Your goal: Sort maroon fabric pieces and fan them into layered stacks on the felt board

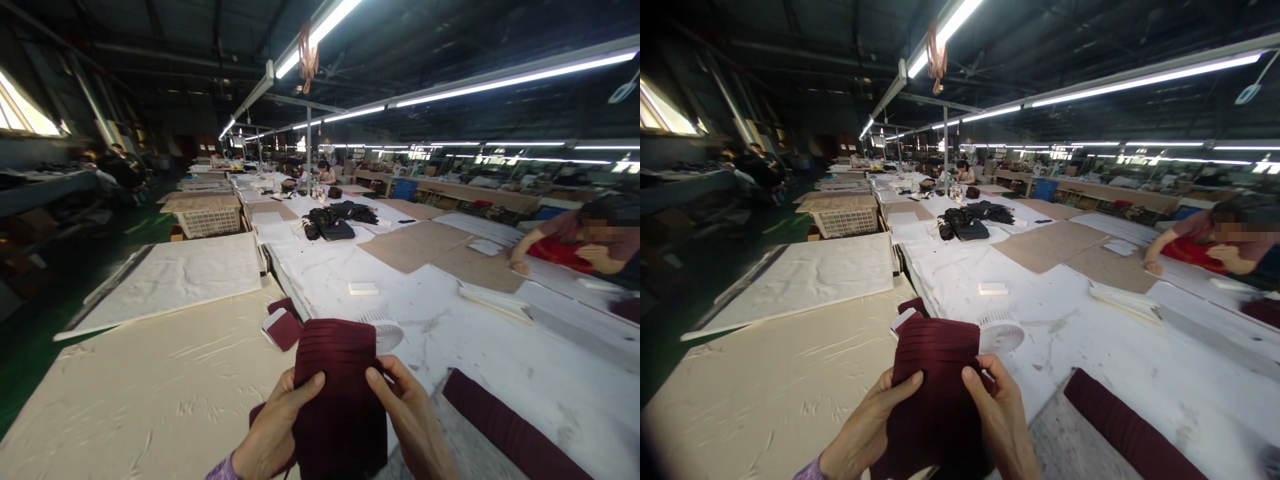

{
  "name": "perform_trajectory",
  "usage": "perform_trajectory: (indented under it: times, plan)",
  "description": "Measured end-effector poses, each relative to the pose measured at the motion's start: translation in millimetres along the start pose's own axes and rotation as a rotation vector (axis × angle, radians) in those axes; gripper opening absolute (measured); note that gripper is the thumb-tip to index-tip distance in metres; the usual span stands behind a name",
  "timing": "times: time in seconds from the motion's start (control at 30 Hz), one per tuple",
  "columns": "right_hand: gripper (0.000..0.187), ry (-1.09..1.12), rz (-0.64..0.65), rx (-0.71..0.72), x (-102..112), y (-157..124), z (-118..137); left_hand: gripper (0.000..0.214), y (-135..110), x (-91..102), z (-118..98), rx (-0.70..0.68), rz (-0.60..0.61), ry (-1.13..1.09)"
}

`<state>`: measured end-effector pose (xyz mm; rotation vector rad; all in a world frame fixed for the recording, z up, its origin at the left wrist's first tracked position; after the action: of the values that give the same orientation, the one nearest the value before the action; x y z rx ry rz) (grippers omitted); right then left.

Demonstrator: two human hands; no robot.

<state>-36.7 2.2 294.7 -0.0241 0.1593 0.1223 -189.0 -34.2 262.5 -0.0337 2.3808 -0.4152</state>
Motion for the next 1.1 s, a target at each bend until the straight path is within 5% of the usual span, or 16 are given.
perform_trajectory:
  times: [0.23, 0.57, 1.1]
  plan:
    - [0.036, -0.059, -0.105, 0.091, 4.7, -0.2, -7.7, 0.027, 1.0, 4.4, 1.3, 0.0, -0.017, -0.006]
    - [0.04, 0.034, 0.042, 0.028, -2.0, 3.9, -0.1, 0.024, -0.1, 11.1, 0.9, 0.033, -0.046, 0.002]
    - [0.036, 0.023, -0.027, 0.022, -2.7, 7.1, -22.9, 0.024, 3.5, 7.1, -6.3, 0.005, 0.012, -0.004]
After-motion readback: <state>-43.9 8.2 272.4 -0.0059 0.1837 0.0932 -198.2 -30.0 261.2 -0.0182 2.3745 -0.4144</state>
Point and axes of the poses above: each hand's wrist, its own y-axis towards the middle knuckle, its own x-axis out of the back of the hand, z = x × y, the point moved 6 cm from there along y, towards the middle knuckle, and after that the axes turned 5 degrees about y, right-handed, at the moved point
